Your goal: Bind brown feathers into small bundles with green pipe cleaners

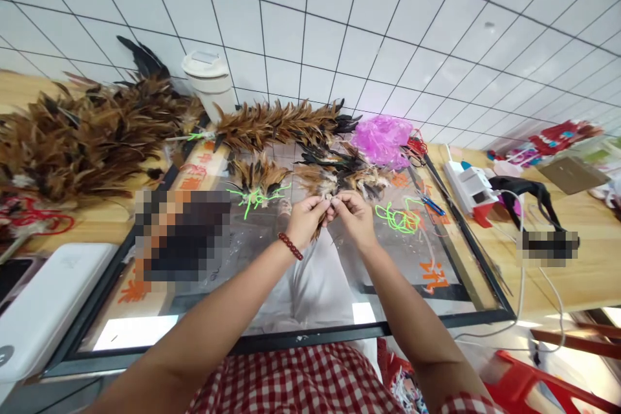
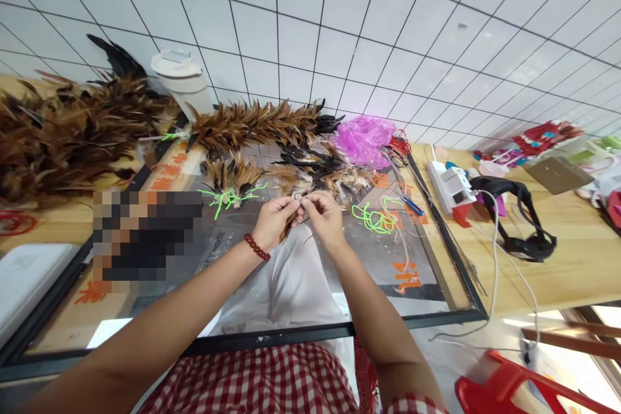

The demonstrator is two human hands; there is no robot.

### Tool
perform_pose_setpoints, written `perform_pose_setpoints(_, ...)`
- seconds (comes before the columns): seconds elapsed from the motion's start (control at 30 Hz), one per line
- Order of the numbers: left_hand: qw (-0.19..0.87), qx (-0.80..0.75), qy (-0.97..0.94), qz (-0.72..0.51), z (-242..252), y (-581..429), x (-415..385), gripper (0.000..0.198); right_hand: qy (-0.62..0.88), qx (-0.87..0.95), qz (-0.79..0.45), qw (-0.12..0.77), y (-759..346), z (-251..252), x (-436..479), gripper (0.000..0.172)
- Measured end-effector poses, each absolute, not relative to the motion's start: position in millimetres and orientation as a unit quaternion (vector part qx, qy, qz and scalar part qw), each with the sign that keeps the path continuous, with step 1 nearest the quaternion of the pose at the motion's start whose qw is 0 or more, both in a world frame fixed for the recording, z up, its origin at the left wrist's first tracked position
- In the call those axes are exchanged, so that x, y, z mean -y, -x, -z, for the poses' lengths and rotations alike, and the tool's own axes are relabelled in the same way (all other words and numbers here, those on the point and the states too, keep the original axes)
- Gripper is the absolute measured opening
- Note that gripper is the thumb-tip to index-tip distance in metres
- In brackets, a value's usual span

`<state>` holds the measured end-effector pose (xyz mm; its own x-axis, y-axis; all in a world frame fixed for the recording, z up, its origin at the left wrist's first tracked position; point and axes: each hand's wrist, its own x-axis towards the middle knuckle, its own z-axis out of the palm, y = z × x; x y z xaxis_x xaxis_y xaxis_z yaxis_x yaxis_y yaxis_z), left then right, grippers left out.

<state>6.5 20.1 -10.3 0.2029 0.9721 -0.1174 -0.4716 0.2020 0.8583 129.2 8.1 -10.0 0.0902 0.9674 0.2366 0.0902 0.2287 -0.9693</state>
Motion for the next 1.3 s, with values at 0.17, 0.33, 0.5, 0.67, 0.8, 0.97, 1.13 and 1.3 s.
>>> perform_pose_setpoints(0.17, 0.686, -0.373, -0.366, -0.506, 7, -5, -17, 0.028, 0.449, 0.532, -0.430, 0.574, -126, 1, -3, 0.017)
perform_pose_setpoints(0.33, 0.683, -0.395, -0.308, -0.531, 9, -8, -17, 0.030, 0.465, 0.489, -0.452, 0.583, -128, 5, -3, 0.016)
perform_pose_setpoints(0.5, 0.663, -0.390, -0.251, -0.587, 10, -10, -21, 0.034, 0.471, 0.417, -0.493, 0.601, -141, 2, -9, 0.016)
perform_pose_setpoints(0.67, 0.666, -0.381, -0.219, -0.603, 5, -4, -23, 0.033, 0.523, 0.465, -0.528, 0.481, -169, -12, -10, 0.015)
perform_pose_setpoints(0.8, 0.701, -0.377, -0.266, -0.544, 0, 2, -23, 0.033, 0.566, 0.595, -0.486, 0.301, -178, -18, -7, 0.011)
perform_pose_setpoints(0.97, 0.737, -0.367, -0.326, -0.465, -6, 4, -20, 0.038, 0.610, 0.673, -0.342, 0.241, -171, -14, -8, 0.011)
perform_pose_setpoints(1.13, 0.763, -0.358, -0.381, -0.380, -10, 5, -16, 0.038, 0.530, 0.628, -0.412, 0.394, -168, -18, -7, 0.032)
perform_pose_setpoints(1.3, 0.782, -0.352, -0.408, -0.312, -10, 4, -12, 0.038, 0.444, 0.591, -0.532, 0.413, -162, -27, -4, 0.029)
